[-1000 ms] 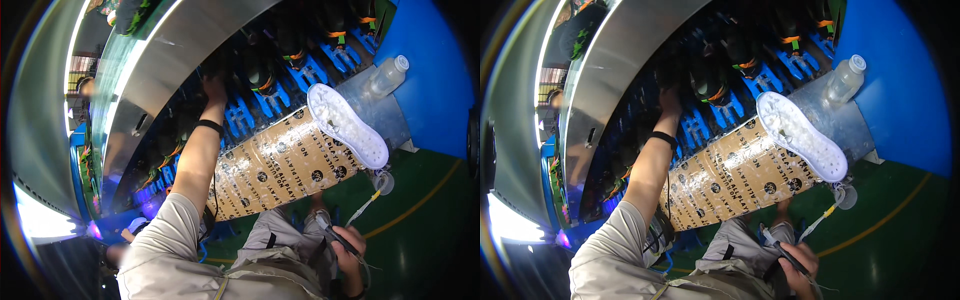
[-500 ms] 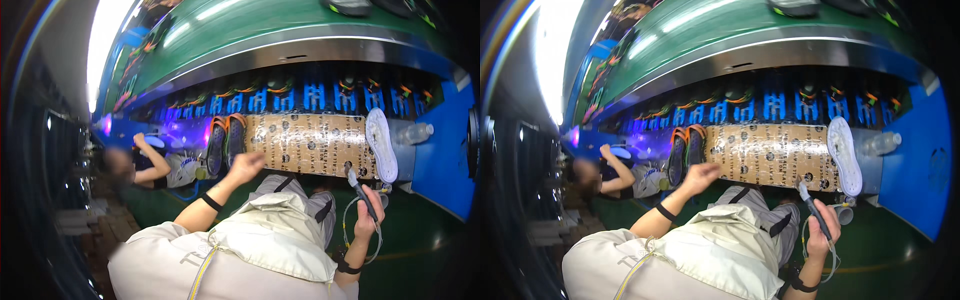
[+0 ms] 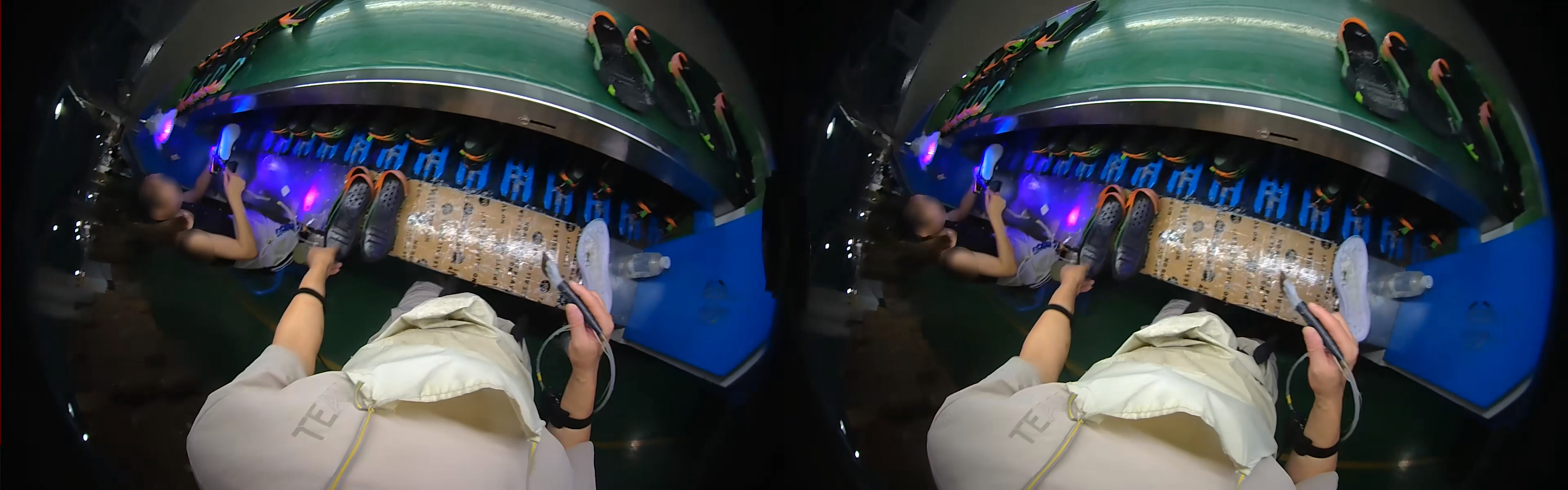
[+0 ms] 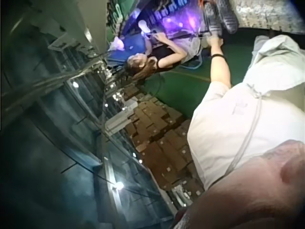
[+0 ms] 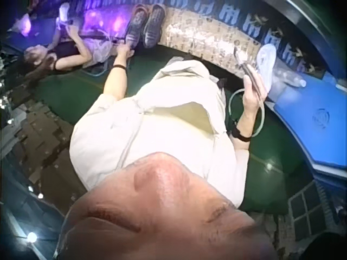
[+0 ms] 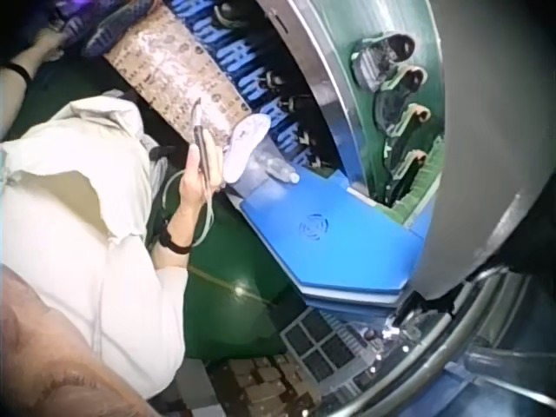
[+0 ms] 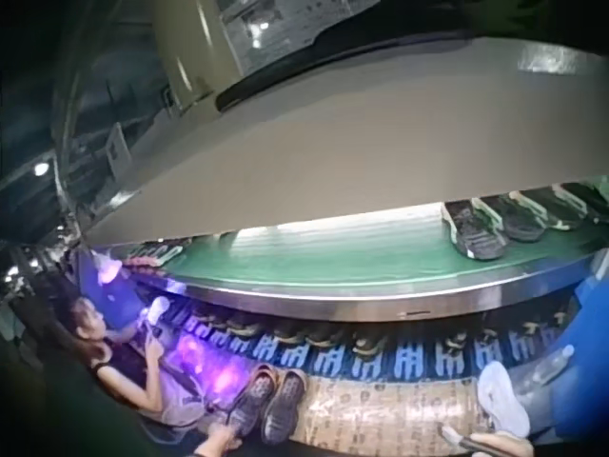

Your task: Applying adhesive to shoe outsoles at a manufacturing station.

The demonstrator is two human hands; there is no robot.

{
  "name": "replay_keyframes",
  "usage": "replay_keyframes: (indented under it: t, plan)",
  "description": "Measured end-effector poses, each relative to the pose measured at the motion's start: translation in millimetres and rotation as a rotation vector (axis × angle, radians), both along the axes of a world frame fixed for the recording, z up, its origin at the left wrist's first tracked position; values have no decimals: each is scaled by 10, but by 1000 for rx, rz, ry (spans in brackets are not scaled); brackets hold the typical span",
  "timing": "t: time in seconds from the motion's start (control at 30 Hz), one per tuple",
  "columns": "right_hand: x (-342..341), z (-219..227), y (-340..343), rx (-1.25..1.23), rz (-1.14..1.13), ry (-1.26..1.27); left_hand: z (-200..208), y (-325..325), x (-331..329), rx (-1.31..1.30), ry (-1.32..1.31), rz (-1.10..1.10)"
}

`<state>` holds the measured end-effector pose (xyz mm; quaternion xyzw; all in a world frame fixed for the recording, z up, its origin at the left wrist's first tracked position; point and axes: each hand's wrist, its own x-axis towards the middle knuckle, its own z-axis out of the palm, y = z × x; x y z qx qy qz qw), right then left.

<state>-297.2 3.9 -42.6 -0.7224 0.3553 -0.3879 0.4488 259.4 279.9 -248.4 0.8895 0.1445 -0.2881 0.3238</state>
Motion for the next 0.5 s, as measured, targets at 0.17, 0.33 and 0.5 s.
replay_keyframes:
  t: [0.17,0.33,0.5]
  plan:
    - [103,116,-38,-6,34,-18,40,336,207,-846,564,235]
    - [-14,199,-100,-46,27,-3,1056,0,-539,-1021,317,-51]
    - [-190,217,-81,-34,-26,-41,2209,-437,-1014,-1106,325,-402]
